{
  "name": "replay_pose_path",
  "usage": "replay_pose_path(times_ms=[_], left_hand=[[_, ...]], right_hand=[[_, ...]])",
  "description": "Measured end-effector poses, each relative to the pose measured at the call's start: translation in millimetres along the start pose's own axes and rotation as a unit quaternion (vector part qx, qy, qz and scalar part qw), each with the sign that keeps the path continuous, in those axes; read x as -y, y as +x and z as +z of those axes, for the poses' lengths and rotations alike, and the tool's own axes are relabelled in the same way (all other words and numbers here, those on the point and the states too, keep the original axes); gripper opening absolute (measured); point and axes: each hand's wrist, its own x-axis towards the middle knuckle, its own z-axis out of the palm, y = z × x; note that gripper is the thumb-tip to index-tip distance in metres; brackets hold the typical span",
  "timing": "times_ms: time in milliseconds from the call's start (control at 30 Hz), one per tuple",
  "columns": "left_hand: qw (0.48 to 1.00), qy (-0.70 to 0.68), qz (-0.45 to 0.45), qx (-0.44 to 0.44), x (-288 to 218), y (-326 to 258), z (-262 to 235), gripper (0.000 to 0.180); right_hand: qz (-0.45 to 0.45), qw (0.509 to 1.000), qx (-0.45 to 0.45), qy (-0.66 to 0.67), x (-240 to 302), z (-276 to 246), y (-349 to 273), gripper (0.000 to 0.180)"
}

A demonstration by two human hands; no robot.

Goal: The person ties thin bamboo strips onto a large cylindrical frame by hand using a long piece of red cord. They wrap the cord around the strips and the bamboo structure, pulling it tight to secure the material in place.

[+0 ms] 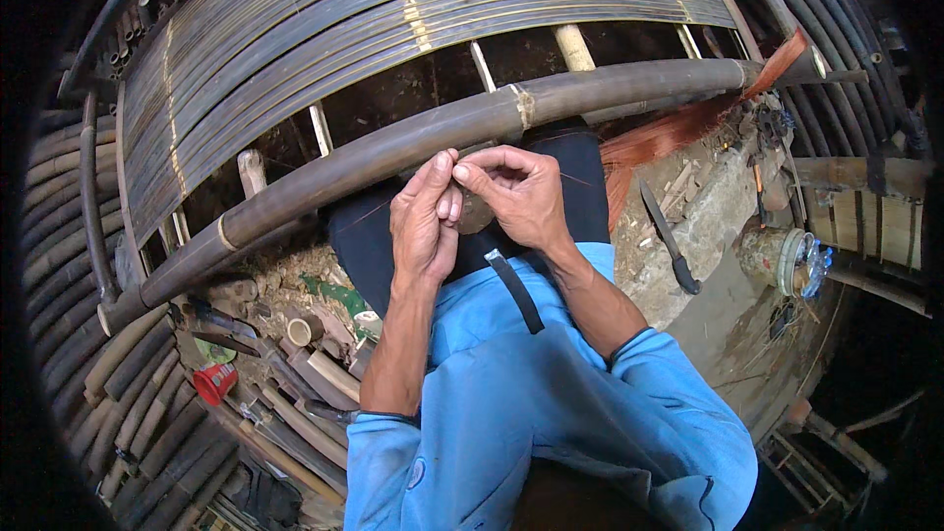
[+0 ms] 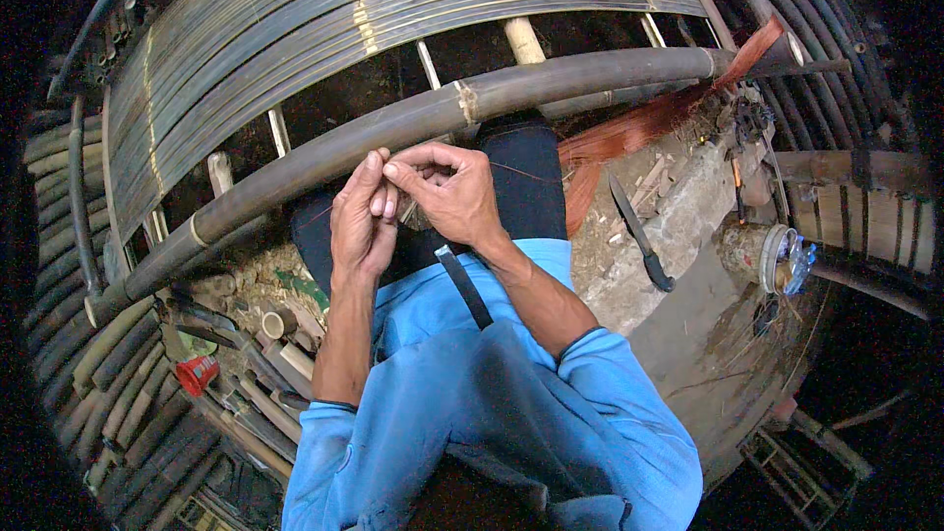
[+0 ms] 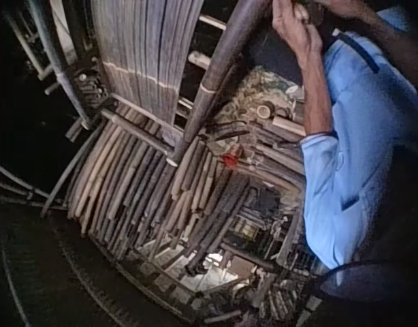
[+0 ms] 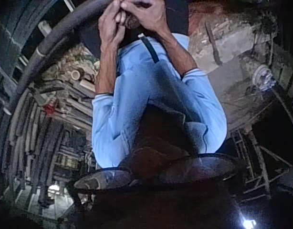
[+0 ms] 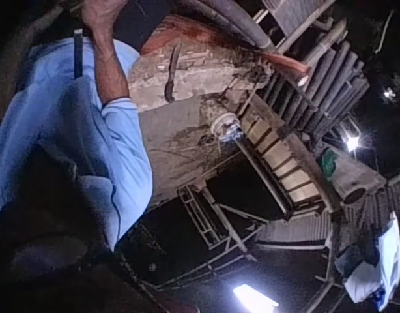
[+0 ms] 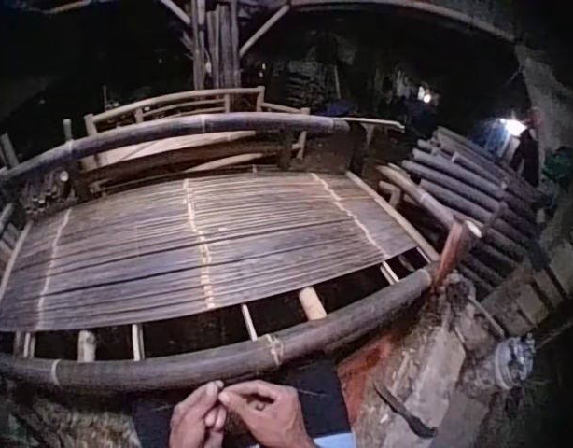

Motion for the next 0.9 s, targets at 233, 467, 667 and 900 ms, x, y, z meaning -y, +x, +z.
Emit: replay_pose_path(times_ms=[233,467,667,900], left_hand=[[0.999,0.045,0.001,-0.009,1,-1,-1,0.028],[0.993,0.113,-0.006,0.031,-9,-2,-5,0.025],[0.976,0.205,-0.009,0.066,-24,1,-15,0.023],[0.974,0.2,-0.053,0.098,-42,-3,-3,0.018]], right_hand=[[0.026,0.999,0.017,-0.002,9,1,-2,0.012],[0.027,0.984,0.031,-0.173,24,-9,1,0.027],[-0.101,0.967,0.122,-0.201,34,-20,20,0.023],[-0.084,0.954,0.199,-0.207,45,-24,27,0.014]])
